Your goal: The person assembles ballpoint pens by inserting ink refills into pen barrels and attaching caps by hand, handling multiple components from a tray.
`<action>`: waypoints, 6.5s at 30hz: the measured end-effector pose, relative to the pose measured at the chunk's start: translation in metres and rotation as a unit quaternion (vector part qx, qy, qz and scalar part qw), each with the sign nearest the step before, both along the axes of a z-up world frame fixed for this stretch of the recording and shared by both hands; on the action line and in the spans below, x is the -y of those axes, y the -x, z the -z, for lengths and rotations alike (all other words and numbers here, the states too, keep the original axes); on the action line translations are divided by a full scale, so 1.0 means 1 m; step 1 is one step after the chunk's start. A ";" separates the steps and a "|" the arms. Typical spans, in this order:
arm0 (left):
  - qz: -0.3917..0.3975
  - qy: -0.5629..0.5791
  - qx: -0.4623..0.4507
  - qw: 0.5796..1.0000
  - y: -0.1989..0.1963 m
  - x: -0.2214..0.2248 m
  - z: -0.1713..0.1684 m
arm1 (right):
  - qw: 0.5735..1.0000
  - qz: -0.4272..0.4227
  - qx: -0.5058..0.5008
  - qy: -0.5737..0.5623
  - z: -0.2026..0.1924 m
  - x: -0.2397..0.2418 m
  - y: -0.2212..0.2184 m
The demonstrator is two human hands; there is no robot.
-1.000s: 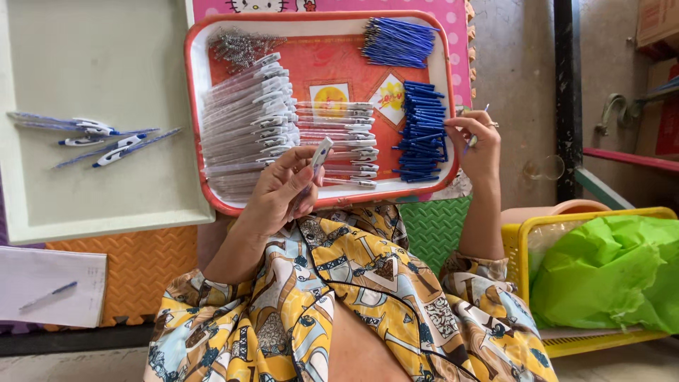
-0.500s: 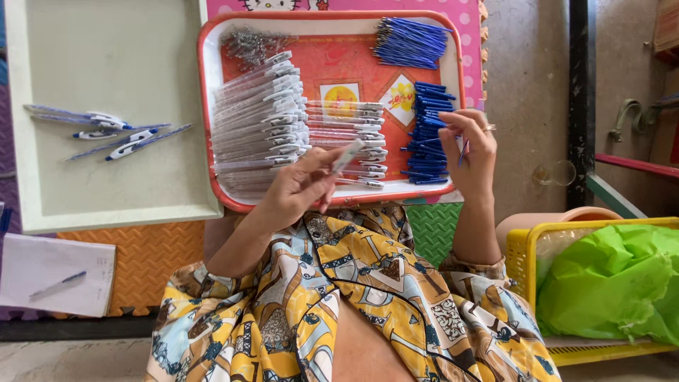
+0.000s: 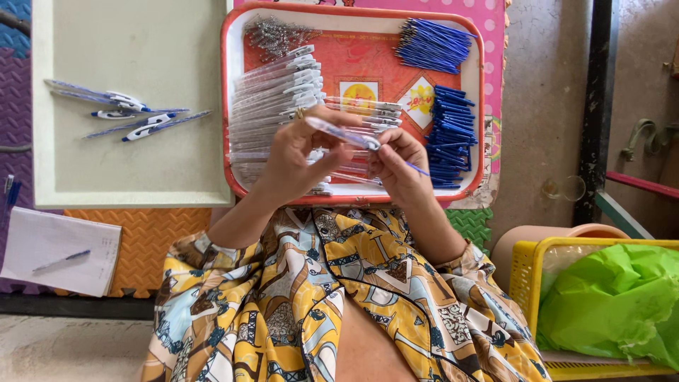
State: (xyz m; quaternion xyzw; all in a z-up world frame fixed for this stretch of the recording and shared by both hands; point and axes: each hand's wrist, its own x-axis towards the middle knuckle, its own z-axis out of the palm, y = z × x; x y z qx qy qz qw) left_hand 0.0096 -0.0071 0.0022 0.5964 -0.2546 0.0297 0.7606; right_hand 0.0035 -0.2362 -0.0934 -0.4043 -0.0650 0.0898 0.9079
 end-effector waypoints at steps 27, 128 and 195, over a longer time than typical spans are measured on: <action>-0.190 0.010 0.112 0.975 -0.016 -0.012 -0.038 | 0.964 0.008 0.053 0.261 -0.020 0.022 0.019; -0.358 -0.528 -0.071 0.767 0.045 -0.259 0.106 | 0.757 0.027 0.369 0.538 -0.074 0.089 -0.066; -0.100 0.053 0.008 0.994 0.061 0.000 -0.011 | 0.765 0.207 0.552 0.261 -0.150 -0.070 0.019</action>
